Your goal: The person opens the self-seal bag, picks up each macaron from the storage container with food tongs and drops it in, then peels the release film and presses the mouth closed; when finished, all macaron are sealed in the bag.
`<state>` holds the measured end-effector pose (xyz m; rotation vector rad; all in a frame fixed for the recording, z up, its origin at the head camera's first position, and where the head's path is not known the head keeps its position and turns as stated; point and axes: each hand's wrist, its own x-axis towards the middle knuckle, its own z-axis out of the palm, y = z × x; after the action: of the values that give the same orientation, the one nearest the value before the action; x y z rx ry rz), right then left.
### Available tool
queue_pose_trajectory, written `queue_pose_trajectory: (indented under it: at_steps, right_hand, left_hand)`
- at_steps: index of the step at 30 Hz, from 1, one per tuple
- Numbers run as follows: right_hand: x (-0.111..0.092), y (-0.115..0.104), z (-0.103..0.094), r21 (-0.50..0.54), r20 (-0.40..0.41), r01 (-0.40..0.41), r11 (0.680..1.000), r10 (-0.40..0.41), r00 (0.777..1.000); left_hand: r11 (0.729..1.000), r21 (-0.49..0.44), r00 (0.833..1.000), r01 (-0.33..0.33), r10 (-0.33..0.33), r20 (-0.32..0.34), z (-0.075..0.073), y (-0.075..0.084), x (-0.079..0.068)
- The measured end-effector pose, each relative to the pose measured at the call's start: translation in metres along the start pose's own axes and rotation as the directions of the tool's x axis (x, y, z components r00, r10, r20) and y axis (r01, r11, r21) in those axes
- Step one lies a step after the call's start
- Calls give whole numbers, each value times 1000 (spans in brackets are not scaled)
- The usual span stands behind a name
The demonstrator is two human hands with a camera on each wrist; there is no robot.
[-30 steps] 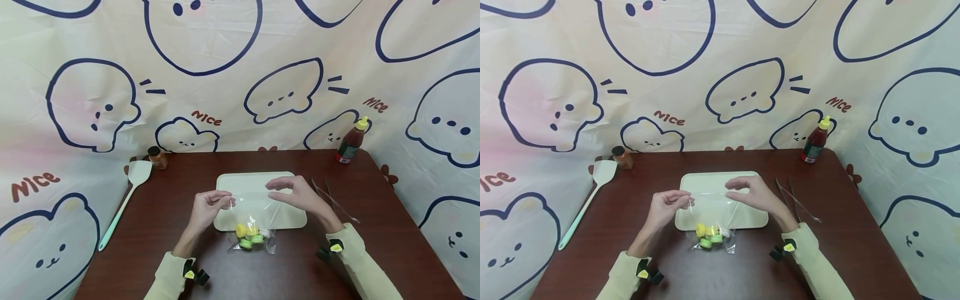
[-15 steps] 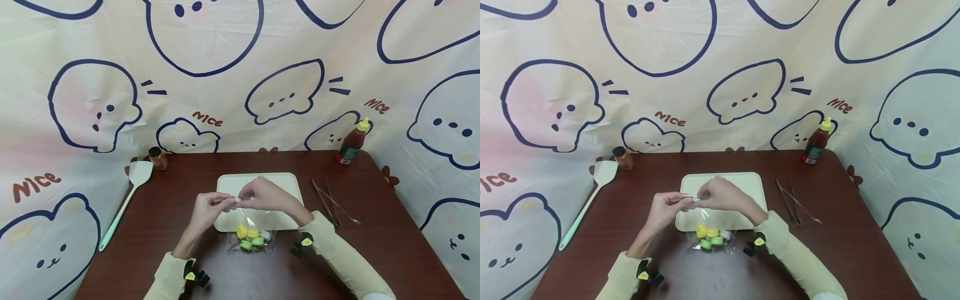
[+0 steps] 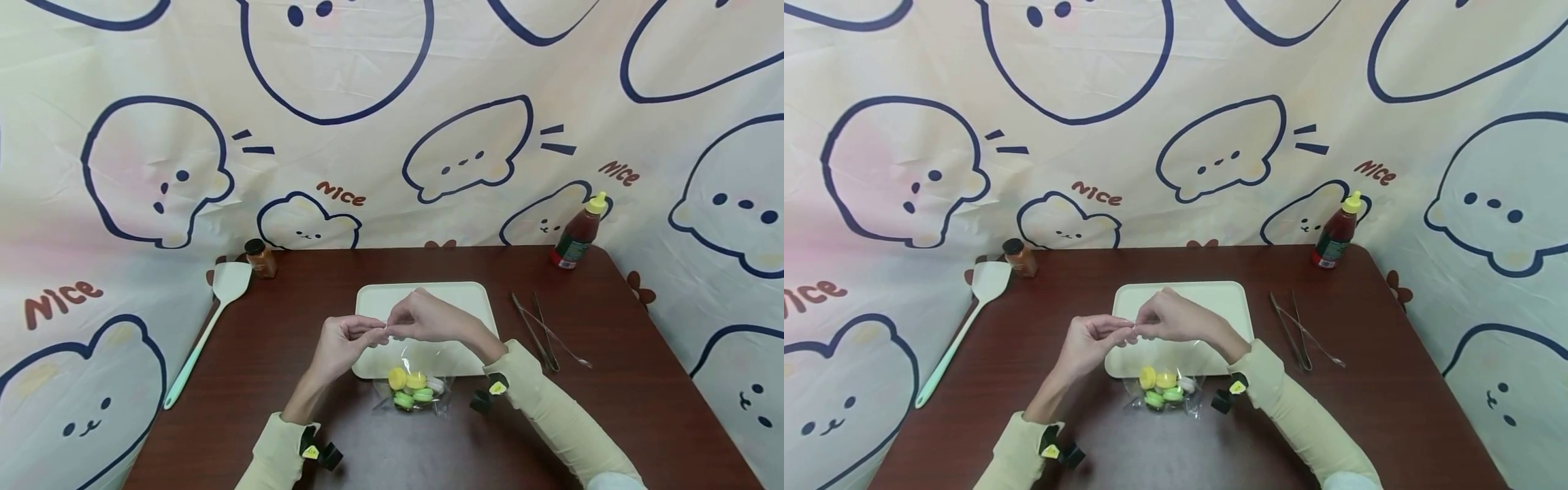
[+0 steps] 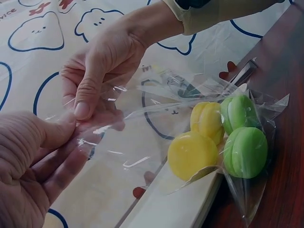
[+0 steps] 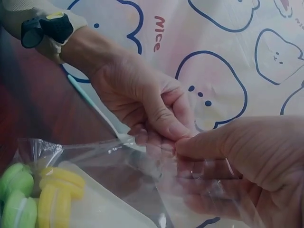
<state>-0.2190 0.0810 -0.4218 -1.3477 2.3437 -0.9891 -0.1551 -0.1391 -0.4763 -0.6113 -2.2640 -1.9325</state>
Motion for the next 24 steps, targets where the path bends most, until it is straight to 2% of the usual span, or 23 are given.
queue_pose_trajectory:
  at_steps: [9,16,24]
  right_hand:
    - [-4,8,0,44,9,-32,999,32,999]
    - [-6,10,0,59,11,-11,998,10,1000]
    - [-7,12,-1,81,24,-48,996,46,999]
  left_hand:
    - [1000,-6,998,1,-1,-56,0,-2,-3]
    - [1000,-8,998,16,-17,-58,0,-2,-4]
    - [1000,-3,998,21,-21,-66,-1,0,-6]
